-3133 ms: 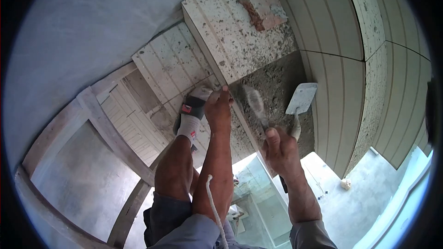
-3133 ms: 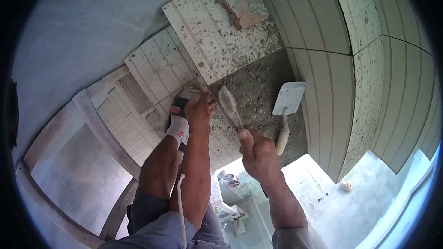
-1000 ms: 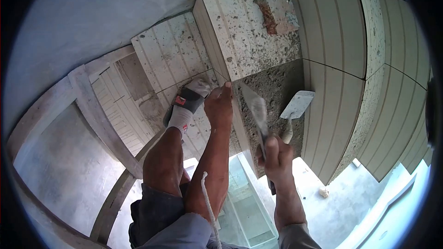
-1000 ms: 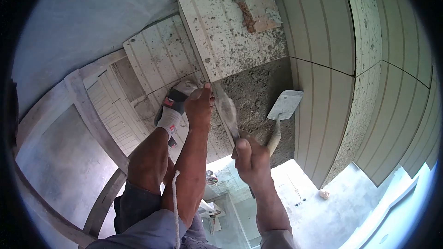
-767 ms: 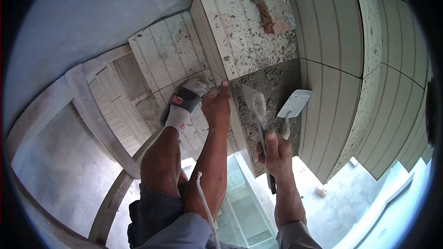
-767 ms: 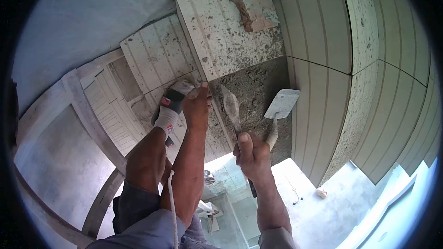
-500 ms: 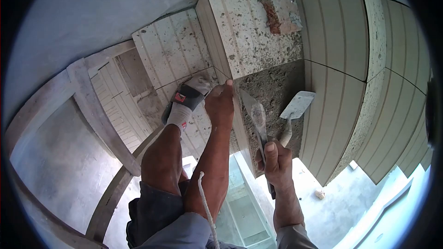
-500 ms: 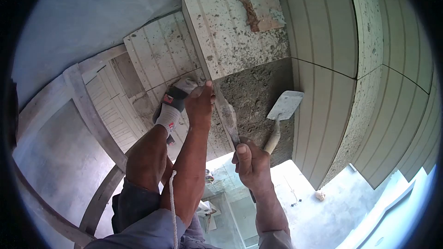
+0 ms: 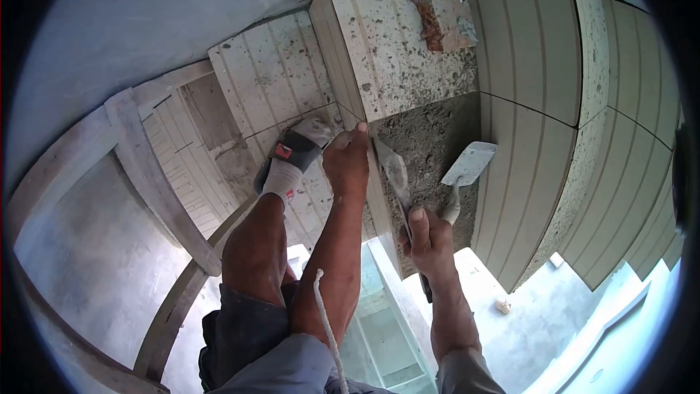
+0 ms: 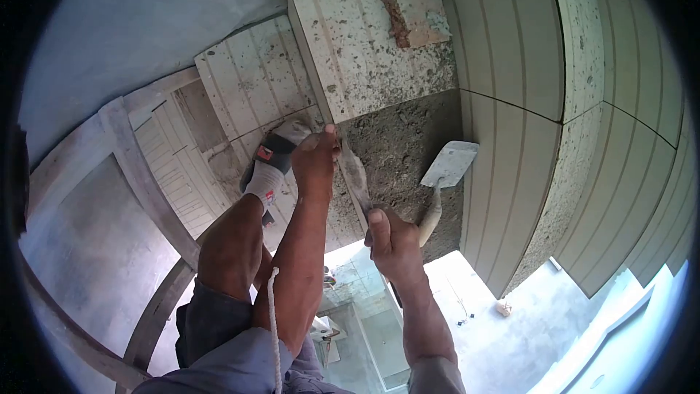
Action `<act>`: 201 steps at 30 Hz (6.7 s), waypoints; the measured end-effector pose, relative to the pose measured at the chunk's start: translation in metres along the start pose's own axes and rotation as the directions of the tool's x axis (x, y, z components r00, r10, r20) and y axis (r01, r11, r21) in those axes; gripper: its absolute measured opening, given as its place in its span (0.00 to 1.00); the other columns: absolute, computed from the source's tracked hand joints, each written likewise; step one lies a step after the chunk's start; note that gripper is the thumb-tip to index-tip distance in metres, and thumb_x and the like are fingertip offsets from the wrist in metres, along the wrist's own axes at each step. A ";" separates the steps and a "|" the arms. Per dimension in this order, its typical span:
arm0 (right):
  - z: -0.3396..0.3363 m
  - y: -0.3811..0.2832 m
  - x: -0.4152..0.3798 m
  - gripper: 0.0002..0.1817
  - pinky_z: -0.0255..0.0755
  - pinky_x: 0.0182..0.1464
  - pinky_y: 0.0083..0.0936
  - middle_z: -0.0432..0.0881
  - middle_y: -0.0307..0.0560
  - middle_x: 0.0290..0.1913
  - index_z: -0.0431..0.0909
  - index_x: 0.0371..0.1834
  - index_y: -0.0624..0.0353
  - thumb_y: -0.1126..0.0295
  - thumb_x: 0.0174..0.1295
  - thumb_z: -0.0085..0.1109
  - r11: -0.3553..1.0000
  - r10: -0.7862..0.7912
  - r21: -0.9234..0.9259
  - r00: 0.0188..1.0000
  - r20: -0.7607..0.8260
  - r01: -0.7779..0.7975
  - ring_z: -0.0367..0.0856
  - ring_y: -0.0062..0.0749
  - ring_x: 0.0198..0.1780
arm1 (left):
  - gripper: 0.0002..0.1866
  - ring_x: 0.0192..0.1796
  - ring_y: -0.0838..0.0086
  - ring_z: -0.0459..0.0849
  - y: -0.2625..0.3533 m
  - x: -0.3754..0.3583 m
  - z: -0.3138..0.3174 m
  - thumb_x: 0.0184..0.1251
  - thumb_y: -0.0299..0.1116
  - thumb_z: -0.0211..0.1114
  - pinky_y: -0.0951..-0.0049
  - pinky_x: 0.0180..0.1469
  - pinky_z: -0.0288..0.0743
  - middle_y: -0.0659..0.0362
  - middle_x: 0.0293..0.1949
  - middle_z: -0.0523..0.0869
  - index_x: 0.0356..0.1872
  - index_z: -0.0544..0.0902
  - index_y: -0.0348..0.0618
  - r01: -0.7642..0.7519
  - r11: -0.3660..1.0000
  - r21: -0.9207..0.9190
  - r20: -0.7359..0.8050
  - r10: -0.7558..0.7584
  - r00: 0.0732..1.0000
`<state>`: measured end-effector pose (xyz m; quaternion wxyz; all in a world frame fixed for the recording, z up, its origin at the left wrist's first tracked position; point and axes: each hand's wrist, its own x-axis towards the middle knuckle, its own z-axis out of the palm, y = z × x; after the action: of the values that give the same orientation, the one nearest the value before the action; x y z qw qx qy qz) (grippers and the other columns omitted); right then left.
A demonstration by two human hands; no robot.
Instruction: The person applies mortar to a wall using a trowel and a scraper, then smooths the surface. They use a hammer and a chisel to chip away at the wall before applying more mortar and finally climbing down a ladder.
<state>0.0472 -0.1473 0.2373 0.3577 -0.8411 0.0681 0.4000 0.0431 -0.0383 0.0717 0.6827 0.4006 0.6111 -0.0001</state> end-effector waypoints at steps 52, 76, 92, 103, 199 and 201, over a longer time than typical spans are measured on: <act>-0.006 -0.005 0.008 0.24 0.68 0.19 0.19 0.76 0.41 0.18 0.74 0.27 0.65 0.53 0.71 0.47 0.954 -0.245 -0.191 0.968 -0.047 0.232 0.75 0.20 0.17 | 0.23 0.24 0.71 0.75 -0.011 0.007 0.000 0.60 0.51 0.66 0.66 0.35 0.70 0.54 0.18 0.80 0.25 0.84 0.36 -0.047 0.999 0.012 -0.015 0.047 0.999; -0.005 0.007 0.010 0.24 0.69 0.18 0.19 0.75 0.40 0.17 0.74 0.27 0.64 0.52 0.71 0.47 0.887 -0.384 -0.298 0.922 -0.054 0.352 0.76 0.19 0.18 | 0.23 0.26 0.69 0.77 -0.001 0.006 0.001 0.59 0.51 0.67 0.66 0.36 0.71 0.55 0.19 0.81 0.25 0.85 0.36 0.002 1.000 -0.001 -0.033 -0.002 0.999; 0.012 0.008 -0.031 0.18 0.68 0.21 0.37 0.74 0.54 0.16 0.69 0.32 0.64 0.58 0.64 0.59 0.957 -0.290 -0.130 0.896 -0.337 0.261 0.78 0.47 0.18 | 0.33 0.42 0.70 0.82 -0.002 -0.007 -0.003 0.67 0.58 0.54 0.70 0.45 0.71 0.51 0.39 0.86 0.43 0.83 0.30 0.056 0.985 -0.162 0.183 -0.026 0.983; 0.036 -0.030 -0.092 0.13 0.76 0.36 0.43 0.80 0.61 0.36 0.74 0.48 0.61 0.66 0.63 0.57 0.855 -0.470 0.013 0.786 -0.401 0.518 0.81 0.58 0.35 | 0.25 0.42 0.70 0.84 0.113 -0.152 -0.076 0.65 0.52 0.61 0.69 0.42 0.76 0.53 0.37 0.85 0.47 0.78 0.39 -0.029 0.974 0.225 0.689 -0.138 0.712; -0.099 0.080 0.056 0.20 0.78 0.48 0.42 0.83 0.61 0.39 0.79 0.44 0.62 0.58 0.54 0.57 0.798 -0.022 -0.540 0.883 -0.468 -0.266 0.83 0.53 0.43 | 0.17 0.17 0.86 0.64 0.131 -0.128 -0.011 0.61 0.49 0.68 0.79 0.22 0.63 0.73 0.17 0.66 0.33 0.74 0.49 0.252 0.965 0.073 0.466 -0.256 0.847; -0.076 0.081 0.047 0.21 0.79 0.44 0.42 0.83 0.61 0.37 0.78 0.44 0.64 0.56 0.55 0.59 0.932 0.121 -0.272 0.913 -0.390 -0.239 0.84 0.52 0.39 | 0.17 0.17 0.86 0.64 0.132 -0.126 -0.009 0.61 0.49 0.68 0.79 0.22 0.63 0.73 0.17 0.67 0.33 0.74 0.49 0.293 0.954 0.071 0.484 -0.289 0.826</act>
<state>0.0936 -0.2484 0.1906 0.1614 -0.9369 0.1474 0.2730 0.0682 -0.0055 0.2496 0.8082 0.2874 0.4721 -0.2033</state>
